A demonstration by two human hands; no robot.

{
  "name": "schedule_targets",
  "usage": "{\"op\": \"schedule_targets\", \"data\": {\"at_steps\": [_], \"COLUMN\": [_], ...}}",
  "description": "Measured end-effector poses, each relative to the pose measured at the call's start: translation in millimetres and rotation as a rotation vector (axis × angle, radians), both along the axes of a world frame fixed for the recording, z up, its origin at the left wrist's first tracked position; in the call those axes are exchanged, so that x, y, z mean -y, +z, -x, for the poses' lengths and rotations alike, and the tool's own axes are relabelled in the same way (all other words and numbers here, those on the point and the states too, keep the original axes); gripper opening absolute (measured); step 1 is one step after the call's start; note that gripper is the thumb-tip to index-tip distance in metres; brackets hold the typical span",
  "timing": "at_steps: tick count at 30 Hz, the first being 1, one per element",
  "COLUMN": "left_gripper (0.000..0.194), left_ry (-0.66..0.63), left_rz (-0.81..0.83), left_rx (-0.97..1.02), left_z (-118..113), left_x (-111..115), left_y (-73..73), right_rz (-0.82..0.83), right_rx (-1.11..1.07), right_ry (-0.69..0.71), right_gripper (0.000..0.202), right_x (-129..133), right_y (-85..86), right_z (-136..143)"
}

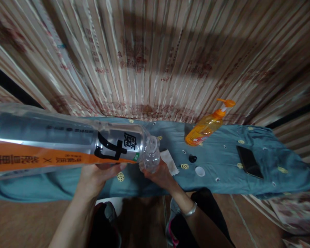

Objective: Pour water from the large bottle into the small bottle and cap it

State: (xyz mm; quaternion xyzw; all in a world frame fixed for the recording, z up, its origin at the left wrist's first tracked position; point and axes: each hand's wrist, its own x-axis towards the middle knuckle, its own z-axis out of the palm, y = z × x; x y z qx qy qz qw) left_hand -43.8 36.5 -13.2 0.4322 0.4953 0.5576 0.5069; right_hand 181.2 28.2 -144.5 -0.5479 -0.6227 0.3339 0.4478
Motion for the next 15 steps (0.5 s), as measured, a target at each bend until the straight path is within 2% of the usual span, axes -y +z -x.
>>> {"op": "schedule_targets", "data": {"at_steps": [9,15], "left_gripper": [0.036,0.032], "left_ry": [-0.014,-0.004], "left_rz": [-0.003,-0.018], "left_rx": [-0.017,-0.035], "left_z": [2.7,-1.1], "left_x": [-2.1,-2.9], "left_y": [-4.3,-0.7], "right_rz": [-0.006,-0.008], "right_rx": [0.031,0.003], "right_ry": [-0.01,0.008], "right_gripper": [0.071,0.068], "right_x": [0.3,-0.4], "right_y": [-3.2,0.1], "right_z": [-1.5,-1.7]}}
